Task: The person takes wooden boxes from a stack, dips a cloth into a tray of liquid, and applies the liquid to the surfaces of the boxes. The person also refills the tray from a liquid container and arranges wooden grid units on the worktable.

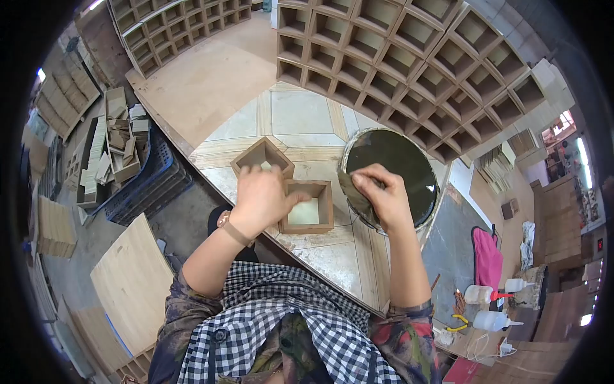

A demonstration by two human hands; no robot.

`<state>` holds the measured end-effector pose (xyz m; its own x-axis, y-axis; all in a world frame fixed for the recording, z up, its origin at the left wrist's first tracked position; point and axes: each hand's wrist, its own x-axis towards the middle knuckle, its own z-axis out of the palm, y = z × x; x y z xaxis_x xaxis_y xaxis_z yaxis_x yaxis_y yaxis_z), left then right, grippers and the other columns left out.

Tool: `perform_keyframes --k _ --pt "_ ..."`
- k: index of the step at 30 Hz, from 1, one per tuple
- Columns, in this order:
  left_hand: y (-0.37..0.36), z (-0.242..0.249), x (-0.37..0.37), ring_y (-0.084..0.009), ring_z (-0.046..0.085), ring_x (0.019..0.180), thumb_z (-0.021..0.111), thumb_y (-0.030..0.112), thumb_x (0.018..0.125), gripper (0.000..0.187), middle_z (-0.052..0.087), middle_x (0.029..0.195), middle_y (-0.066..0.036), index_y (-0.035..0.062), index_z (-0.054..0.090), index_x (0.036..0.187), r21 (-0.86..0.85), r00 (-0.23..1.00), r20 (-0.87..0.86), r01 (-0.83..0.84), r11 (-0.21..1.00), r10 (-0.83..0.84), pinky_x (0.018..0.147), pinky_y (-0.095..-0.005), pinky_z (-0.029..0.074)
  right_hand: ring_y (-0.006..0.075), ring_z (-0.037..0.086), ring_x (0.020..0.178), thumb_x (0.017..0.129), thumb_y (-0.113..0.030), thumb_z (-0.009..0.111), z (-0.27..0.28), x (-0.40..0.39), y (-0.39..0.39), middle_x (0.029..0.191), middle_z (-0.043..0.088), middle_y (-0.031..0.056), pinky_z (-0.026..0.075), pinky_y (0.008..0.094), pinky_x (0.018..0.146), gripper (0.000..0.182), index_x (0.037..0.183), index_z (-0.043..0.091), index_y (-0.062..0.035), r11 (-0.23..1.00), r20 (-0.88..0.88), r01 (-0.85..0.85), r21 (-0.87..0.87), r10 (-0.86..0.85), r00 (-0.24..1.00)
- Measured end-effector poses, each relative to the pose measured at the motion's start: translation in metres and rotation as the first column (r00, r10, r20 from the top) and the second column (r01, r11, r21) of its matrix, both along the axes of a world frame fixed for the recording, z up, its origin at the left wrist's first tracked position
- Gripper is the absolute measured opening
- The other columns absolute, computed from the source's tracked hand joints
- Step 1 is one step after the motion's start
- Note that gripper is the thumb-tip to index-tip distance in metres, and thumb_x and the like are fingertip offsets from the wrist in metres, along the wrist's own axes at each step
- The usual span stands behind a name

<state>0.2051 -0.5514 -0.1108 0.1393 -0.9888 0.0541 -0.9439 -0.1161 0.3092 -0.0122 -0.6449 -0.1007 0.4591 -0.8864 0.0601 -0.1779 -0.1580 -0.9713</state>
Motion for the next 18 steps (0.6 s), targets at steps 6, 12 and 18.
perform_keyframes --k 6,12,18 --pt "-0.008 -0.032 -0.018 -0.0314 0.067 0.066 0.068 0.04 0.076 0.046 0.065 0.068 -0.017 -0.0036 0.06 0.088 -0.117 0.987 -0.157 -0.063 0.991 0.044 0.061 -0.0399 0.052 0.0141 0.056 0.079 0.08 -0.007 0.068 -0.001 0.016 0.015 0.081 0.061 0.007 0.044 0.0264 0.073 0.013 0.087 0.068 0.0041 0.979 -0.039 -0.086 -0.184 0.08 0.996" --pt "0.016 -0.032 -0.02 -0.0279 0.068 0.065 0.062 0.028 0.075 0.029 0.067 0.073 -0.016 0.0008 0.067 0.084 -0.007 0.956 -0.281 -0.085 0.996 0.079 0.055 -0.04 0.052 0.0202 0.057 0.079 0.078 -0.004 0.066 -0.01 0.038 0.05 0.082 0.061 0.0103 0.045 0.0286 0.074 0.008 0.084 0.066 0.0025 0.843 -0.33 -0.306 -0.443 0.164 0.93" --pt "0.011 -0.041 -0.02 -0.0307 0.067 0.074 0.069 0.016 0.057 0.016 0.066 0.069 -0.017 0.0021 0.068 0.065 -0.105 0.961 -0.262 -0.123 0.987 0.091 0.067 -0.0382 0.051 0.0315 0.061 0.08 0.086 -0.011 0.058 -0.028 0.027 -0.012 0.093 0.061 0.0216 0.051 0.0392 0.068 0.023 0.1 0.06 0.0075 0.975 -0.129 -0.159 0.155 0.18 0.975"
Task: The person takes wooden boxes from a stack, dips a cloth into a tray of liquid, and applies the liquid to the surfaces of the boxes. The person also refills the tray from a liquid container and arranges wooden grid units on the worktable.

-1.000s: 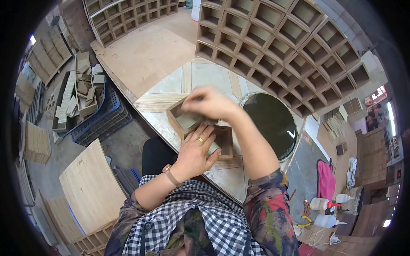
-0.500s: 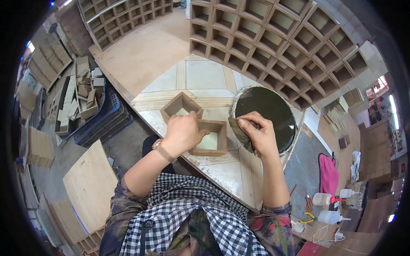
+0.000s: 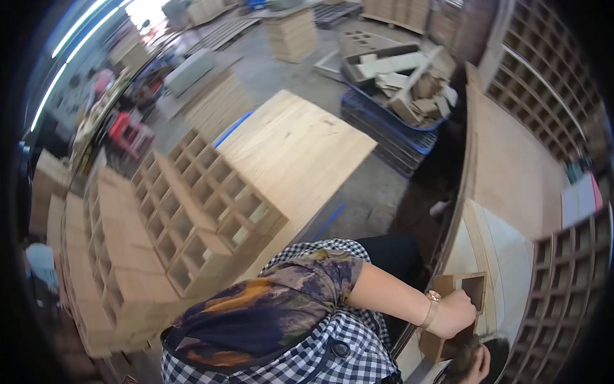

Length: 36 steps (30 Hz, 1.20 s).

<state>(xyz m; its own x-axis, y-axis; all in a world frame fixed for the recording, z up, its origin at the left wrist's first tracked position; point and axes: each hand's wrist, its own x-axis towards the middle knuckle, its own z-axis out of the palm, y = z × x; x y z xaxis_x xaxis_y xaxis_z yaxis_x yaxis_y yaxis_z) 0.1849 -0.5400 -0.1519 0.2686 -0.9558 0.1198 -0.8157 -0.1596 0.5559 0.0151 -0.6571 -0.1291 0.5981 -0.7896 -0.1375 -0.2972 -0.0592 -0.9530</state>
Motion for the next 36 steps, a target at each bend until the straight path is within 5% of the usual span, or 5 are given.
perform_keyframes --k 2,6,12,24,36 --pt "0.032 0.022 0.027 -0.0312 0.067 0.071 0.068 0.015 0.058 0.016 0.066 0.069 -0.018 0.0007 0.068 0.066 -0.073 0.992 0.019 -0.121 0.99 0.123 0.064 -0.0391 0.051 0.024 0.061 0.069 0.087 -0.011 0.059 -0.001 0.011 -0.058 0.088 0.063 0.0192 0.05 0.0325 0.056 0.023 0.094 0.061 0.0107 0.755 0.205 -0.248 -0.607 0.45 0.869" --pt "0.181 0.077 0.08 -0.0329 0.067 0.071 0.063 0.019 0.072 0.02 0.065 0.073 -0.02 -0.0003 0.064 0.078 0.098 0.883 0.098 -0.467 0.879 0.458 0.062 -0.0432 0.052 0.02 0.06 0.08 0.089 -0.012 0.06 0.073 0.08 -0.008 0.089 0.064 0.0146 0.05 0.0316 0.069 0.022 0.098 0.063 0.0081 0.974 0.33 -0.079 -0.214 0.148 0.932" --pt "0.42 0.146 0.108 -0.0338 0.065 0.077 0.061 0.025 0.071 0.025 0.067 0.082 -0.018 0.0053 0.066 0.086 0.141 0.163 0.454 -0.984 0.11 0.876 0.066 -0.0426 0.051 0.015 0.051 0.093 0.089 -0.011 0.057 0.071 0.174 0.027 0.103 0.053 0.0073 0.042 0.0272 0.085 0.016 0.094 0.058 0.0042 0.696 0.329 -0.664 -0.275 0.717 0.615" --pt "0.725 0.222 -0.01 -0.036 0.063 0.095 0.053 0.01 0.072 0.028 0.066 0.098 -0.021 0.0033 0.063 0.097 -0.172 -0.391 0.786 -0.882 -0.44 0.478 0.084 -0.0447 0.05 0.0131 0.049 0.08 0.083 -0.006 0.062 0.047 0.256 0.116 0.085 0.051 0.0044 0.038 0.0246 0.075 0.008 0.082 0.06 0.001 0.362 0.069 -0.809 -0.462 0.925 0.375" --pt "0.827 0.255 -0.09 -0.0358 0.059 0.108 0.055 0.022 0.07 0.043 0.061 0.112 -0.026 -0.003 0.067 0.102 -0.273 -0.888 0.305 -0.429 -0.861 0.345 0.092 -0.0389 0.046 0.0166 0.052 0.073 0.076 -0.004 0.067 0.02 0.308 0.235 0.075 0.055 0.0072 0.039 0.0269 0.066 0.01 0.08 0.064 0.0047 0.114 0.006 -0.89 -0.442 0.992 0.124"
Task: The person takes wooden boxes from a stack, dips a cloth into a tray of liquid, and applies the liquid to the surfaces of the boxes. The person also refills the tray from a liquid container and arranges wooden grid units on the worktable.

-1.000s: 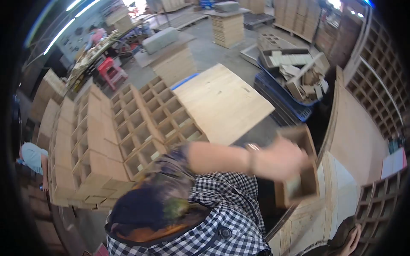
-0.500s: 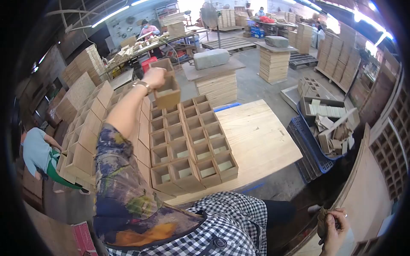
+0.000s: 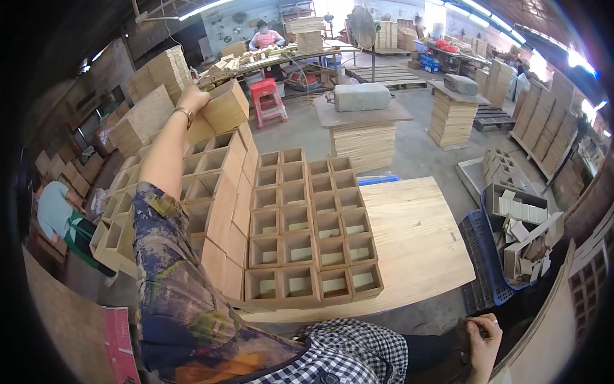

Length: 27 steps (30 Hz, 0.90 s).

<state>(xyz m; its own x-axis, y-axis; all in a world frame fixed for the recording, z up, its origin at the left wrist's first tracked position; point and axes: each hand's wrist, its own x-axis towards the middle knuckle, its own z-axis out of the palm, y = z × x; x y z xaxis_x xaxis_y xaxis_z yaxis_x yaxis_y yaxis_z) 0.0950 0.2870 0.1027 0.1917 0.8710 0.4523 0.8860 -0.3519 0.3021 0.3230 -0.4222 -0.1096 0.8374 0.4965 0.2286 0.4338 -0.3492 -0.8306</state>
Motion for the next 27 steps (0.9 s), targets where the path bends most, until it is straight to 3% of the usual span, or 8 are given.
perform_keyframes --k 7,10,11,18,19,22,27 --pt "0.028 -0.029 0.017 -0.034 0.058 0.11 0.054 0.021 0.077 0.036 0.061 0.116 -0.02 0.0045 0.067 0.106 -0.013 0.988 -0.042 -0.147 0.989 0.146 0.092 -0.0425 0.046 0.0152 0.053 0.071 0.075 -0.003 0.065 -0.02 0.016 -0.003 0.072 0.058 0.0071 0.041 0.0279 0.066 0.007 0.078 0.065 0.0041 0.997 -0.038 0.056 -0.05 -0.058 0.998" --pt "0.056 -0.039 0.02 -0.0337 0.058 0.11 0.052 0.019 0.078 0.035 0.062 0.116 -0.02 0.0052 0.067 0.107 -0.034 0.985 -0.104 -0.14 0.99 0.135 0.091 -0.0421 0.047 0.0197 0.06 0.083 0.088 -0.013 0.062 -0.031 0.022 -0.018 0.09 0.065 0.0112 0.048 0.0296 0.076 0.018 0.096 0.066 0.0031 0.975 -0.041 0.057 -0.216 -0.068 0.997" --pt "0.058 -0.039 0.023 -0.0339 0.059 0.11 0.052 0.019 0.077 0.036 0.062 0.116 -0.02 0.0048 0.067 0.107 -0.026 0.986 -0.085 -0.149 0.989 0.146 0.091 -0.0421 0.047 0.0189 0.06 0.083 0.087 -0.013 0.064 -0.045 0.027 -0.026 0.091 0.066 0.0089 0.047 0.029 0.079 0.016 0.094 0.067 0.0003 0.981 -0.093 0.091 -0.174 -0.108 0.99" --pt "0.089 -0.057 0.024 -0.0362 0.058 0.108 0.053 0.02 0.075 0.036 0.062 0.113 -0.022 0.0035 0.068 0.104 -0.004 0.983 -0.02 -0.181 0.984 0.181 0.091 -0.0425 0.047 0.0306 0.064 0.094 0.081 -0.032 0.065 -0.109 0.049 -0.052 0.105 0.065 0.0161 0.049 0.0442 0.084 0.035 0.105 0.068 -0.0062 0.959 -0.411 0.166 -0.23 -0.251 0.877" --pt "0.096 -0.061 0.021 -0.0365 0.058 0.108 0.054 0.02 0.075 0.036 0.062 0.113 -0.022 0.0036 0.068 0.103 -0.002 0.984 -0.007 -0.178 0.984 0.178 0.092 -0.0426 0.047 0.0297 0.063 0.098 0.079 -0.034 0.07 -0.117 0.054 -0.055 0.111 0.064 0.0157 0.048 0.0441 0.087 0.04 0.109 0.067 -0.0073 0.955 -0.418 0.157 -0.252 -0.254 0.872" --pt "0.112 -0.067 0.02 -0.0367 0.058 0.108 0.054 0.021 0.074 0.036 0.062 0.111 -0.022 0.0041 0.069 0.102 0.034 0.978 0.057 -0.203 0.979 0.201 0.091 -0.0425 0.047 0.0258 0.062 0.092 0.081 -0.026 0.068 -0.102 0.04 -0.027 0.103 0.065 0.0136 0.048 0.0391 0.083 0.031 0.103 0.067 -0.0045 0.945 -0.365 0.169 -0.28 -0.267 0.892" --pt "0.12 -0.069 0.02 -0.036 0.059 0.107 0.052 0.018 0.077 0.034 0.062 0.113 -0.021 0.0032 0.067 0.104 0.037 0.984 0.023 -0.177 0.984 0.176 0.09 -0.0431 0.048 0.0194 0.06 0.083 0.084 -0.013 0.066 -0.07 0.016 0.014 0.09 0.066 0.01 0.048 0.0307 0.078 0.016 0.094 0.067 0.0002 0.932 -0.284 0.2 -0.302 -0.289 0.914"
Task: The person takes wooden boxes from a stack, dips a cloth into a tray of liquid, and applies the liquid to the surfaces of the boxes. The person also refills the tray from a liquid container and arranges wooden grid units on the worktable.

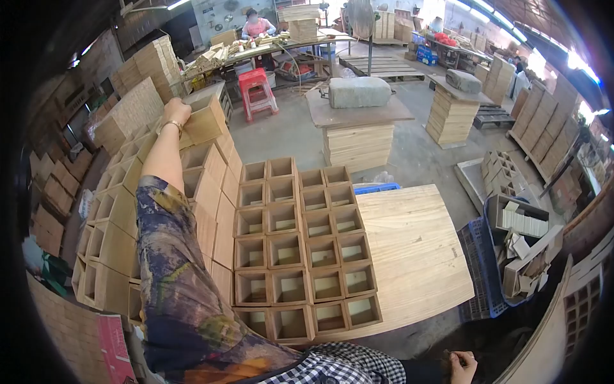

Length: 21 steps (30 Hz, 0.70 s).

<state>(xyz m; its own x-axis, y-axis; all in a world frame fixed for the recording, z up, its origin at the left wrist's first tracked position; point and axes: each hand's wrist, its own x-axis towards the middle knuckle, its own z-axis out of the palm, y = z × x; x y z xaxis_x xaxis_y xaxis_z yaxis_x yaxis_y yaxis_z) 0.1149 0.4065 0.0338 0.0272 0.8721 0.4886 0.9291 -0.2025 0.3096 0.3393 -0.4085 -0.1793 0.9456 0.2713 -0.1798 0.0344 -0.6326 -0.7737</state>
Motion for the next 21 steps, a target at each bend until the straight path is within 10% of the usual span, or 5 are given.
perform_keyframes --k 11,15,21 --pt "0.043 0.001 -0.011 -0.0369 0.057 0.11 0.051 0.013 0.081 0.032 0.061 0.114 -0.023 0.0006 0.065 0.106 -0.002 0.991 -0.132 0.017 1.0 -0.017 0.094 -0.0456 0.045 0.018 0.058 0.075 0.078 -0.008 0.068 -0.033 0.016 -0.023 0.079 0.063 0.0088 0.045 0.0293 0.07 0.011 0.084 0.066 0.001 0.992 0.193 -0.116 0.049 0.104 0.976" --pt "0.121 -0.007 -0.041 -0.0387 0.066 0.087 0.057 0.016 0.071 0.028 0.065 0.089 -0.029 -0.0057 0.067 0.085 0.083 0.946 -0.222 0.261 0.962 -0.237 0.074 -0.0466 0.051 0.0183 0.058 0.074 0.073 0.0 0.067 -0.019 0.004 -0.016 0.075 0.061 0.0092 0.044 0.0289 0.07 0.007 0.079 0.065 0.0026 0.998 0.185 -0.064 0.024 0.058 0.981" --pt "0.059 0.006 -0.007 -0.038 0.059 0.105 0.055 0.019 0.078 0.026 0.062 0.106 -0.027 -0.0011 0.069 0.089 0.05 0.951 -0.308 0.058 0.997 -0.04 0.089 -0.0437 0.047 0.0178 0.054 0.073 0.075 -0.003 0.066 -0.004 -0.008 -0.002 0.075 0.06 0.0084 0.042 0.0293 0.069 0.01 0.082 0.065 0.0047 0.999 0.128 -0.025 0.043 0.02 0.992"
